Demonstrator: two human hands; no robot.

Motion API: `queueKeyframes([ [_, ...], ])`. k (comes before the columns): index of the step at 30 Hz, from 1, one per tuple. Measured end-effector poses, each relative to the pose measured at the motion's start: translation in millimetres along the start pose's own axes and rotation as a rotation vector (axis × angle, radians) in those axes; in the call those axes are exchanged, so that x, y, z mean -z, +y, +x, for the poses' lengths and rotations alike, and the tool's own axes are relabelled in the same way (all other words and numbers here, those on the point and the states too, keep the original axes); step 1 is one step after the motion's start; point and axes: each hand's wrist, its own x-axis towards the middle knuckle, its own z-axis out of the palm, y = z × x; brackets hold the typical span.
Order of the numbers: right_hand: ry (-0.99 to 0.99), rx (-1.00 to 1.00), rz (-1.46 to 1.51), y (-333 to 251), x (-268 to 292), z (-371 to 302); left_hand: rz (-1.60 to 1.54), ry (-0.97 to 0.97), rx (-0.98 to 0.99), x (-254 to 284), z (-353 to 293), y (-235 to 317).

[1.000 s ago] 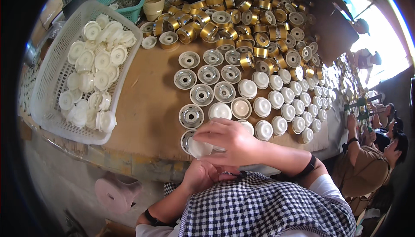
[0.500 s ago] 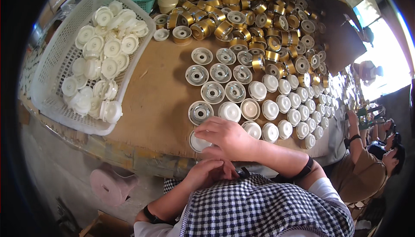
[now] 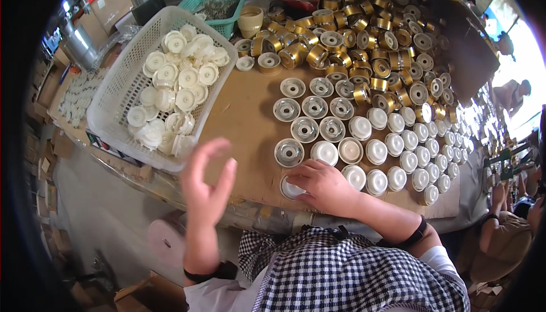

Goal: The recorder is shown at a workbench assembling small gold and white metal components into finished units, alongside several other workers.

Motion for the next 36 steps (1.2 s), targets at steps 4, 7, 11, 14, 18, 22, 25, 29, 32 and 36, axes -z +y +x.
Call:
queueKeyframes([
  [4, -0.019, 0.006, 0.005, -1, 0, -9, 0.989, 0.033, 0.040, 34, 26, -44],
  [7, -0.001, -0.005, 0.025, 2, -3, -14, 1.023, -0.204, 0.220, 35, 33, -69],
  [11, 0.002, -0.038, 0.051, 4, -4, -18, 1.028, -0.262, 0.207, 28, 48, -84],
  [14, 0.019, -0.044, 0.056, 7, -5, -22, 1.019, -0.216, 0.243, 24, 53, -92],
  [18, 0.040, -0.022, 0.057, 9, -7, -23, 1.072, -0.107, 0.168, 34, 59, -108],
  [22, 0.041, -0.029, 0.098, 10, -6, -23, 1.059, -0.087, 0.194, 35, 70, -108],
  [25, 0.075, -0.017, 0.112, 11, -11, -24, 0.962, 0.099, 0.064, 42, 68, -108],
  [29, 0.072, 0.020, 0.089, 13, -10, -25, 0.138, 0.321, 0.234, 33, 62, -71],
  [32, 0.216, 0.015, 0.129, 9, 4, -22, -0.329, 0.163, 0.401, -4, 49, -28],
  [36, 0.445, -0.033, 0.168, -3, 25, -15, -0.452, -0.224, 0.375, -52, 18, 12],
])
